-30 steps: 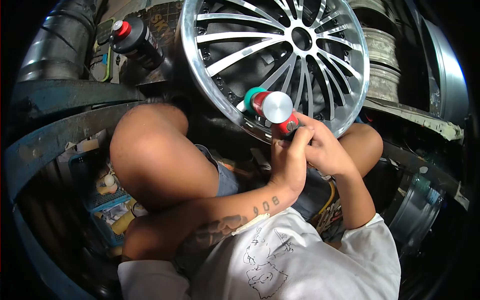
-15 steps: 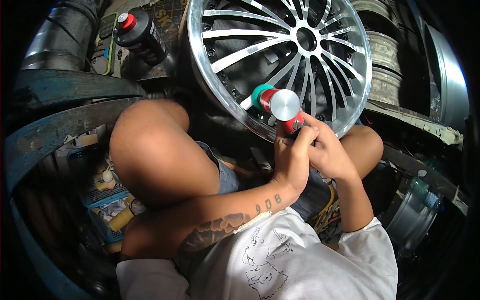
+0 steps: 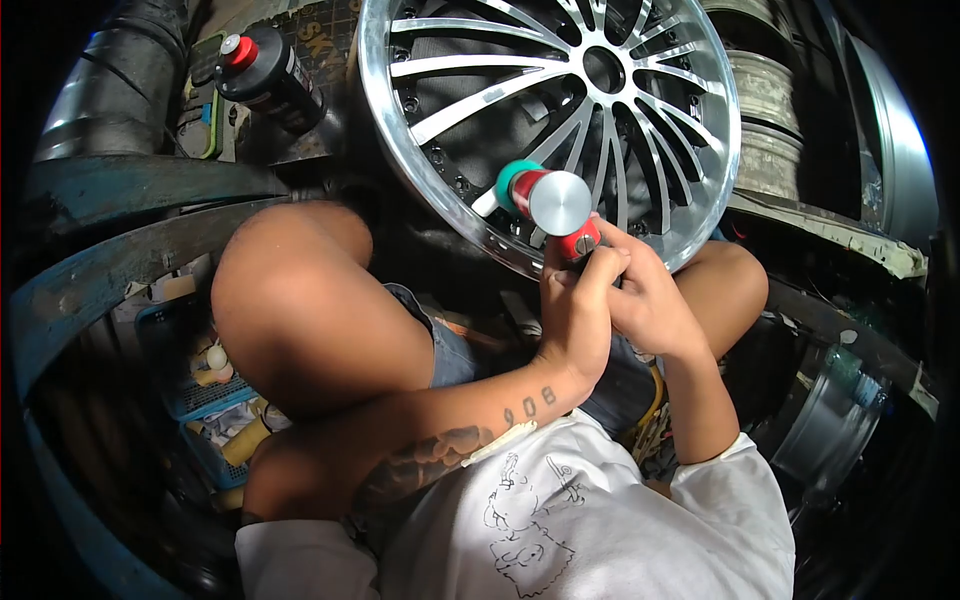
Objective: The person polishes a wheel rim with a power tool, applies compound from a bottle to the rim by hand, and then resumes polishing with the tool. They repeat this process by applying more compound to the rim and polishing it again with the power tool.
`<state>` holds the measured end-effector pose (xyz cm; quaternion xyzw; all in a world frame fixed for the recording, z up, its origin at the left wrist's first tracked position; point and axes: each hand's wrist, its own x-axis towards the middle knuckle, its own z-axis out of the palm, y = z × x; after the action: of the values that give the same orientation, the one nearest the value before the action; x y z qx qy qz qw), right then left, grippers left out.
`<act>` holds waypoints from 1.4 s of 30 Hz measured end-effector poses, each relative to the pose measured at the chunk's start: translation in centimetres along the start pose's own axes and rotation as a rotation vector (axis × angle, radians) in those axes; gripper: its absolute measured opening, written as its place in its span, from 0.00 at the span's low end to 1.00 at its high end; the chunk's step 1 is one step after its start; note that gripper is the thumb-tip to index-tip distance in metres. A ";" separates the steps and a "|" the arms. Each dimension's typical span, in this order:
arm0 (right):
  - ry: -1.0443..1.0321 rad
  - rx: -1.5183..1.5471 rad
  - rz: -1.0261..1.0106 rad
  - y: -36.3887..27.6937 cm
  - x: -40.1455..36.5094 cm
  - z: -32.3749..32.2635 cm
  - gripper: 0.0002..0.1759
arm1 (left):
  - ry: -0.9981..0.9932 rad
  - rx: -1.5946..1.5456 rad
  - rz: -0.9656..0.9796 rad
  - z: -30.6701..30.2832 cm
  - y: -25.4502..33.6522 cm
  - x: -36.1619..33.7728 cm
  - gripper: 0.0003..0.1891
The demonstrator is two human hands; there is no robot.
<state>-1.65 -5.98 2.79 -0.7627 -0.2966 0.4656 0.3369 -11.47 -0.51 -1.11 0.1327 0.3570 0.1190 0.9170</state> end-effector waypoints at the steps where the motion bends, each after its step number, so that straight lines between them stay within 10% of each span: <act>1: 0.005 -0.002 -0.021 0.3 -0.1 0.1 0.22 | 0.027 0.001 0.031 0.2 -0.1 -0.2 0.22; 42: 0.111 0.028 -0.042 2.4 0.0 -0.4 0.28 | 0.042 -0.056 -0.143 0.2 -0.4 1.2 0.24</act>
<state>-0.98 -7.52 0.98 -0.7763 -0.2869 0.4196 0.3729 -10.37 -0.55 -1.84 0.0786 0.3814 0.0660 0.9187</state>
